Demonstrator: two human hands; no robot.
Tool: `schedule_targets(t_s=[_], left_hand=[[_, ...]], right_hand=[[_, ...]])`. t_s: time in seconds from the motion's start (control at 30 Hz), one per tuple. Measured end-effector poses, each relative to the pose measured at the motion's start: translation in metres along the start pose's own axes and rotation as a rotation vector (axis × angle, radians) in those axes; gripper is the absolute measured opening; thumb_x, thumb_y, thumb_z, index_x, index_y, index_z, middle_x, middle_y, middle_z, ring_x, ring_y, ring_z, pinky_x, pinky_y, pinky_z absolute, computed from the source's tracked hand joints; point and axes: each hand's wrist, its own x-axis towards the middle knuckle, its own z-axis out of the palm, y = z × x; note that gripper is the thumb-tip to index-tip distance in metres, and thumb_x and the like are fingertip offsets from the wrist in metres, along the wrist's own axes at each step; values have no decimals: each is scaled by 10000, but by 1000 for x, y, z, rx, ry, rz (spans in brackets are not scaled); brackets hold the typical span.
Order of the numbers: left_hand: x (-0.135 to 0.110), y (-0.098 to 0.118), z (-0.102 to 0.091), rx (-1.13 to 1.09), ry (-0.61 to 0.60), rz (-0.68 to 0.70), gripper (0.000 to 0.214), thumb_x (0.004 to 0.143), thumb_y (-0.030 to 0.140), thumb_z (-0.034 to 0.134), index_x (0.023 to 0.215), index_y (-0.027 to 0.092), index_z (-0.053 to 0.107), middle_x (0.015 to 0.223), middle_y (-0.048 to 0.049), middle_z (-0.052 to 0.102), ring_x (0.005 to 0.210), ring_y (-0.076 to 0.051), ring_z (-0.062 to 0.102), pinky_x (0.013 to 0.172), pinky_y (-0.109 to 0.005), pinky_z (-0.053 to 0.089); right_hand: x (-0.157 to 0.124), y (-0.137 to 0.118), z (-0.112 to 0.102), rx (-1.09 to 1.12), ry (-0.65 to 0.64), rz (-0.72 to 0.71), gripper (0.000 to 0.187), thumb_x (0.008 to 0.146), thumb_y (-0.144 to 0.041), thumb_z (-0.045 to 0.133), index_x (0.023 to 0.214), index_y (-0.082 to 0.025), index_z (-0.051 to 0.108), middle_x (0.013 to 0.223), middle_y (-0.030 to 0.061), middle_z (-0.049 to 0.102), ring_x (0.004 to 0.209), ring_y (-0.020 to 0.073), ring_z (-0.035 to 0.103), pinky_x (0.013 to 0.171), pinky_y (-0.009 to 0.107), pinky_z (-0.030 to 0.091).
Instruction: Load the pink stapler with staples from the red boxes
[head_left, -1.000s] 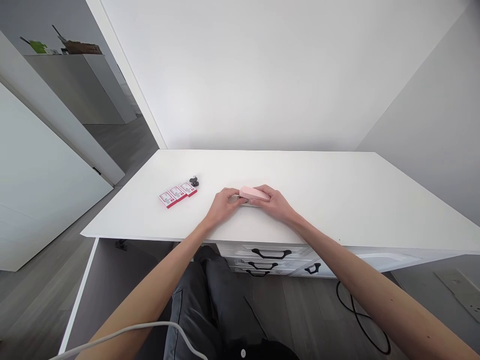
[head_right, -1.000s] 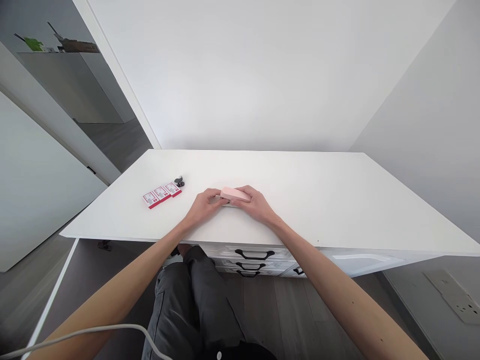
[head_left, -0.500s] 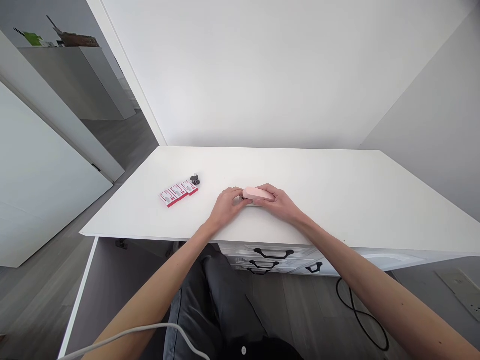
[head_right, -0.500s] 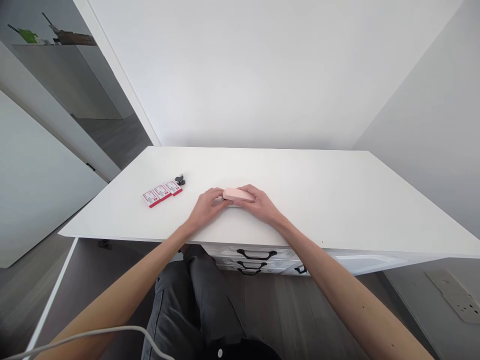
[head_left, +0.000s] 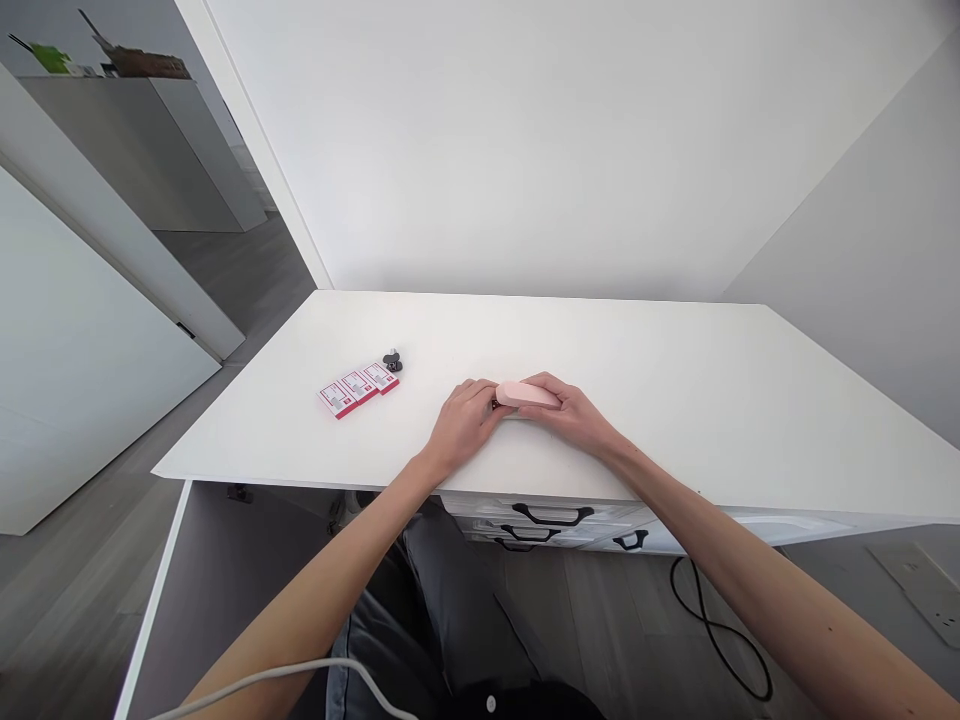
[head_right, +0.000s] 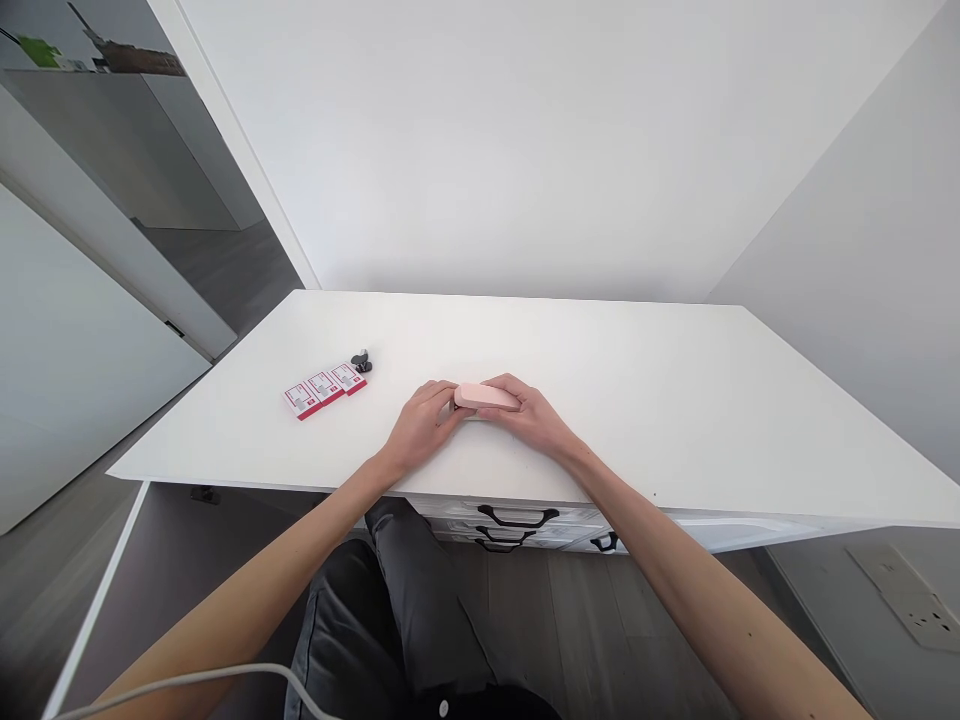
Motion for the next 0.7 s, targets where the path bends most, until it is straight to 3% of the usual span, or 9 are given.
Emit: schedule_targets(t_s=[0.5,0.7], left_hand=[[-1,1,4,48,-68,18,195,1088,374,551,1094,242,695,1126,-50,772,1053,-248,708,986,-443,509],[-1,4,2,28,-53,61,160,1058,367,622,1089,241,717,1085,-31,791,1019,-242,695,964,-442,483]], right_hand=[[-5,-12,0,35,41,86,449,876,-570,750,1214,-276,729,1178,31,751,1108,296,661,955,410,537],[-4,-5,-3,32,57,74,443,906,-554,728,1259,-286,723,1198,36,746,1110,286,651,953,398,527]])
